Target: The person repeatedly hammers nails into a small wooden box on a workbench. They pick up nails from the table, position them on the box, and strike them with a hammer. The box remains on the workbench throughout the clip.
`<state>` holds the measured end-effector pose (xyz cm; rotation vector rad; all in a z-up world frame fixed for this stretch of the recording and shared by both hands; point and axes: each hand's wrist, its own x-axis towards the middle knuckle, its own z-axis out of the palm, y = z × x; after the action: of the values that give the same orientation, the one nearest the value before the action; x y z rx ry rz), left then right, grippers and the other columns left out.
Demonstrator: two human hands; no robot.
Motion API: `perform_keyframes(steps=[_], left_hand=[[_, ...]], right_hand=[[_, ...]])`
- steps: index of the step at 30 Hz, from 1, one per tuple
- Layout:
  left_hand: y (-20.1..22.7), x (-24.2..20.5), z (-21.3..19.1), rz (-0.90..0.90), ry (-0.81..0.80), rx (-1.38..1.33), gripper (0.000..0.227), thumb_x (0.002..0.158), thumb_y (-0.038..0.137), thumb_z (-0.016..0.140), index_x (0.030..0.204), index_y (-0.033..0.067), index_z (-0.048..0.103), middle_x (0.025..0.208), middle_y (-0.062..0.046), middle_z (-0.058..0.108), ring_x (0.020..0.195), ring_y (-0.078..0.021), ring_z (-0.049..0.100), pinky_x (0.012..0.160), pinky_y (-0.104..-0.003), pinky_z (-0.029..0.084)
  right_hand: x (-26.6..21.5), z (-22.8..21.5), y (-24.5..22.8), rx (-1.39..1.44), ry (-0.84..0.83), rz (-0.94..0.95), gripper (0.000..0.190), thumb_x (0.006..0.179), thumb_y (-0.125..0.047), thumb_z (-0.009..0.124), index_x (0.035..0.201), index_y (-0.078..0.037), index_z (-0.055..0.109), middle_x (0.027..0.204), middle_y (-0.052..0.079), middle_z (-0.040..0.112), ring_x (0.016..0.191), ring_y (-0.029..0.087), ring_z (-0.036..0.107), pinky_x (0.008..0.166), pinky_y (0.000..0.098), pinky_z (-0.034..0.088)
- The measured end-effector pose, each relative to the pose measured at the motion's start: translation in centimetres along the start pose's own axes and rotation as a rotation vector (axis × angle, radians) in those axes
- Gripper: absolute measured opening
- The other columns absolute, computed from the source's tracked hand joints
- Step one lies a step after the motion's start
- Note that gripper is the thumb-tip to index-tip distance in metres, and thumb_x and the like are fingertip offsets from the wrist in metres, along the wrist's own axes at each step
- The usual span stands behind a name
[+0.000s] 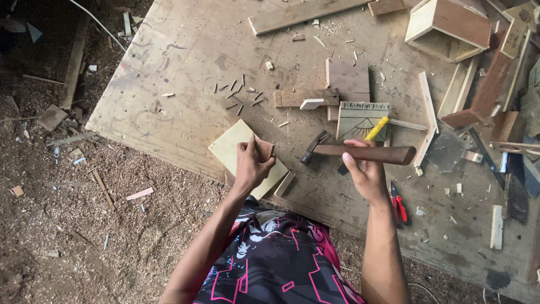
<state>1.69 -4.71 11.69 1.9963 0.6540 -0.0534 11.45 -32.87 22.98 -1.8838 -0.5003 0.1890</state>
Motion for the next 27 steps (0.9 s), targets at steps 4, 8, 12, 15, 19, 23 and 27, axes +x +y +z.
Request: perform_keyframes(steps=[4,8,12,15,19,23,27], left_hand=[[-1.3,0.9,-0.6,-0.009,-0.041,-0.11,0.102,0.078,0.03,0.087,0.153,-0.0042,0.028,0.119,-0.022,0.063,0.105,-0.0298,0.067,0.093,-0.04,0.056],[-2.8,0.9,-1.0,-0.049,-0.158,-0.27,0.063,0.089,0.026,0.076,0.142,-0.001,0.053,0.114,-0.016,0.073,0.103,-0.0247,0.073,0.092,-0.037,0.057],[-4.0,0.5,-0.7,0.008,0.017,-0.11,0.034,0.092,0.021,0.075,0.118,-0.0015,0.073,0.118,-0.019,0.061,0.093,-0.0294,0.074,0.084,-0.04,0.061],[-4.6,0.8,-1.2,0.084,0.008,0.248,0.027,0.094,0.025,0.074,0.107,0.0019,0.072,0.103,-0.022,0.067,0.101,-0.0374,0.061,0.09,-0.047,0.051],[-4.8,1.2,-2.4,0.114,-0.165,0.244,0.067,0.089,0.026,0.065,0.149,0.0025,0.048,0.113,-0.02,0.064,0.106,-0.0377,0.056,0.097,-0.052,0.046],[-3.9,0.0,-2.6,0.136,-0.042,0.437,0.08,0.091,0.036,0.066,0.156,0.0012,0.035,0.138,-0.026,0.048,0.126,-0.0423,0.045,0.103,-0.06,0.039],[-1.9,-1.5,-0.7,0.121,0.079,0.464,0.106,0.086,0.055,0.071,0.152,-0.0109,0.02,0.157,-0.036,0.019,0.142,-0.0543,0.022,0.109,-0.065,0.025]], right_hand=[[-0.9,-1.5,0.8,0.166,-0.123,0.431,0.044,0.1,-0.011,0.063,0.142,0.0,0.057,0.093,0.011,0.061,0.082,0.017,0.054,0.073,0.0313,0.048],[-1.3,-3.6,1.1,0.793,-0.25,0.522,0.051,0.105,-0.029,0.043,0.146,0.0,0.048,0.104,0.017,0.075,0.084,0.022,0.072,0.073,0.0362,0.061],[-2.1,-4.2,1.4,0.822,-0.25,0.534,0.053,0.094,-0.016,0.061,0.144,-0.003,0.048,0.105,0.014,0.076,0.09,0.019,0.073,0.081,0.0334,0.061],[-2.2,-3.2,1.6,0.32,-0.172,0.389,0.058,0.102,-0.013,0.07,0.156,0.002,0.055,0.091,0.009,0.057,0.083,0.016,0.055,0.078,0.0293,0.049],[-0.3,-1.8,0.7,-0.132,-0.112,-0.009,0.034,0.09,-0.006,0.08,0.121,0.0,0.068,0.115,0.011,0.061,0.11,0.02,0.064,0.096,0.0311,0.054],[2.7,0.7,-0.9,-0.193,-0.069,-0.123,0.039,0.084,-0.012,0.083,0.115,0.0,0.062,0.093,0.007,0.066,0.097,0.017,0.069,0.097,0.035,0.057],[3.4,5.1,-0.5,0.048,-0.049,-0.173,0.03,0.096,-0.03,0.068,0.108,-0.003,0.066,0.099,0.007,0.074,0.082,0.017,0.073,0.087,0.0375,0.063]])
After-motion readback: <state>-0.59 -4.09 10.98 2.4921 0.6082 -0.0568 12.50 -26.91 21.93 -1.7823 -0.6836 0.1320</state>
